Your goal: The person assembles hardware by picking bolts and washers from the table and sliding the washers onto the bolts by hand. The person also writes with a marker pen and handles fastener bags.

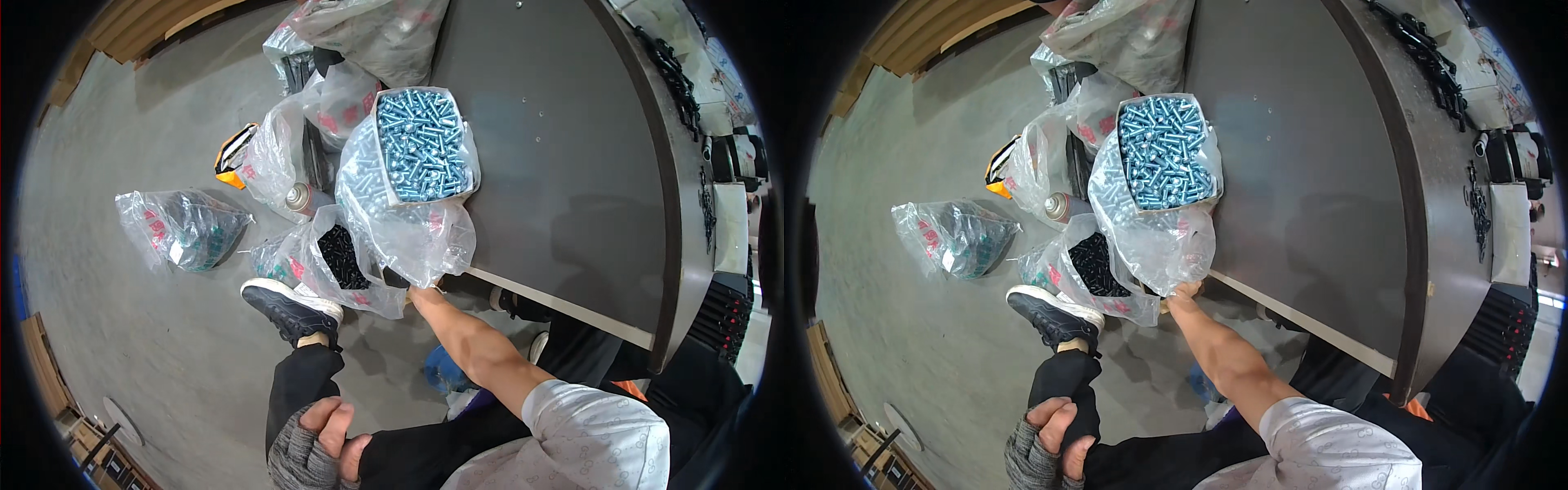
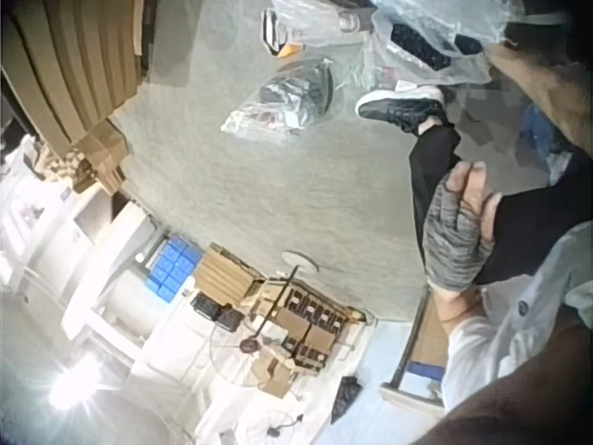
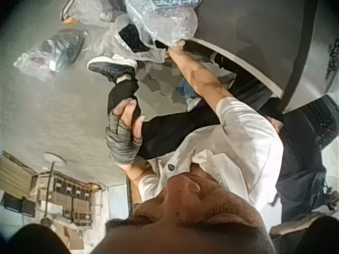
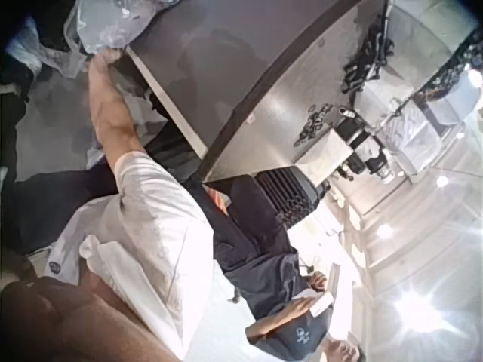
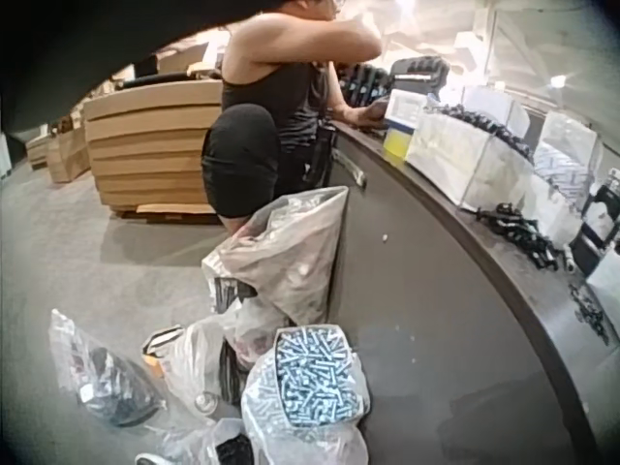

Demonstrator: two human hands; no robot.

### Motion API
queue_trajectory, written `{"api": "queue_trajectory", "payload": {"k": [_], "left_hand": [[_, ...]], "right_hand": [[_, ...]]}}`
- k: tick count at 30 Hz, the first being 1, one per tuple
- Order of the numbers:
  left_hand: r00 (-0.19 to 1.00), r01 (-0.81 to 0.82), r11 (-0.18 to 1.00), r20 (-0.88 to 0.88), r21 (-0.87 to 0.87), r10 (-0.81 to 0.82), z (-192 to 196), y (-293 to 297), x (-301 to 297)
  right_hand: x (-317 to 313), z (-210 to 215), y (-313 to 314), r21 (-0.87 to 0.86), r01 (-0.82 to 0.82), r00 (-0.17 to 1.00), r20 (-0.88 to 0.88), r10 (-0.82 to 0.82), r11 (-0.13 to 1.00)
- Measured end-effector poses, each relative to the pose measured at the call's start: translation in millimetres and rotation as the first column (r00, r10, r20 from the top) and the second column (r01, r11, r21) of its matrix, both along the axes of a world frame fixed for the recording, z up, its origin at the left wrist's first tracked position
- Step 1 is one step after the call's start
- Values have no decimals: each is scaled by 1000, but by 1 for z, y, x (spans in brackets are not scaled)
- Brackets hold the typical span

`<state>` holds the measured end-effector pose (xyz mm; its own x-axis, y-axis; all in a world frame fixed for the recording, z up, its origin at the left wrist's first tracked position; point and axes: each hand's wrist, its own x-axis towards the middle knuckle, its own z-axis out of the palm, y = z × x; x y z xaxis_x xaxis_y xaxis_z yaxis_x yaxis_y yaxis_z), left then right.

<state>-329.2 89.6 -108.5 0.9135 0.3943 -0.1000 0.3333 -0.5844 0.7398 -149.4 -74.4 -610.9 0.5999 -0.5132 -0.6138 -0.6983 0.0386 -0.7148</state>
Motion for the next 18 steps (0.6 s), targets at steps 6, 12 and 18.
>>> {"api": "queue_trajectory", "payload": {"k": [6, 12, 18], "left_hand": [[997, 47, 998, -63, -30, -49, -6, 3, -13], [999, 53, 997, -14, 55, -52, 1, -3, 2], [985, 66, 970, 140, 235, -101, 4, -16, 34]], "right_hand": [[-11, 17, -9, 234, 228, 973, -74, -216, 945], [-36, 66, 7, 202, 122, 988, -120, -99, 972], [-57, 167, -34, 403, -572, 767, -46, 640, 714]]}}
